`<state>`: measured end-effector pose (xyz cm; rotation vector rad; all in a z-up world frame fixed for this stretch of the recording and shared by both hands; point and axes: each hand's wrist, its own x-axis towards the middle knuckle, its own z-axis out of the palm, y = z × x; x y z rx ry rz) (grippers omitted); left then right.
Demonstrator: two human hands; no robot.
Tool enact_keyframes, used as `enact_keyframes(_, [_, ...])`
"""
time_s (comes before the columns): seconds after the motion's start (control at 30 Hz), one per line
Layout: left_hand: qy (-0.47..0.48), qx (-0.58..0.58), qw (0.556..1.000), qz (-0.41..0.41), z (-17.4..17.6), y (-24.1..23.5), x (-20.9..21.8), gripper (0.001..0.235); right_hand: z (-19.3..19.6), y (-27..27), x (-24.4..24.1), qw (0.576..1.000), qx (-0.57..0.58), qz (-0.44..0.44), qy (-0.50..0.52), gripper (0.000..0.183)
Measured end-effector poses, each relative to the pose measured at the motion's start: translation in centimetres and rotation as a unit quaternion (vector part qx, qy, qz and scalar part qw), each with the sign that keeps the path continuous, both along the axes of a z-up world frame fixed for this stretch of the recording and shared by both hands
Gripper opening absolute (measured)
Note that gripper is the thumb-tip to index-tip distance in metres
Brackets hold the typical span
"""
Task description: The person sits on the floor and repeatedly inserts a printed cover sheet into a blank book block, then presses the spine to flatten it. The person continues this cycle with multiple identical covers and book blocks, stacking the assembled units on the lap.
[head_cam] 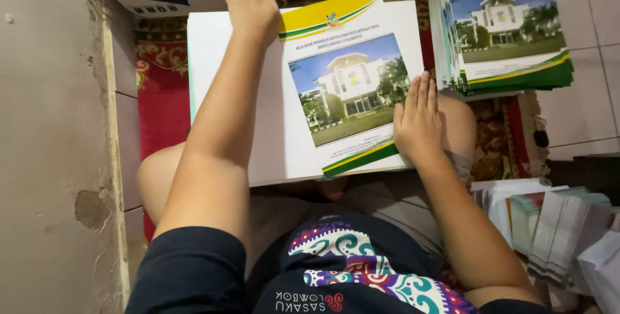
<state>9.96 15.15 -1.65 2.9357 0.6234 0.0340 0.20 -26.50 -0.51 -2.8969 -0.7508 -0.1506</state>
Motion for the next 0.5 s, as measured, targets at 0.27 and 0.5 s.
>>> enact_keyframes(0.27, [-0.171, 0.005, 0.966, -0.195, -1.2, -13.2, -12.4, 0.064, -0.3, 0.2, -0.5, 0.999, 0.025, 0.01, -0.04, 0.067])
enact_keyframes(0.5, [-0.151, -0.084, 0.905, -0.389, 2.5, -19.5, -24.4, 0.057, 3.1, -0.3, -1.2, 0.993, 0.026, -0.049, 0.103, 0.071])
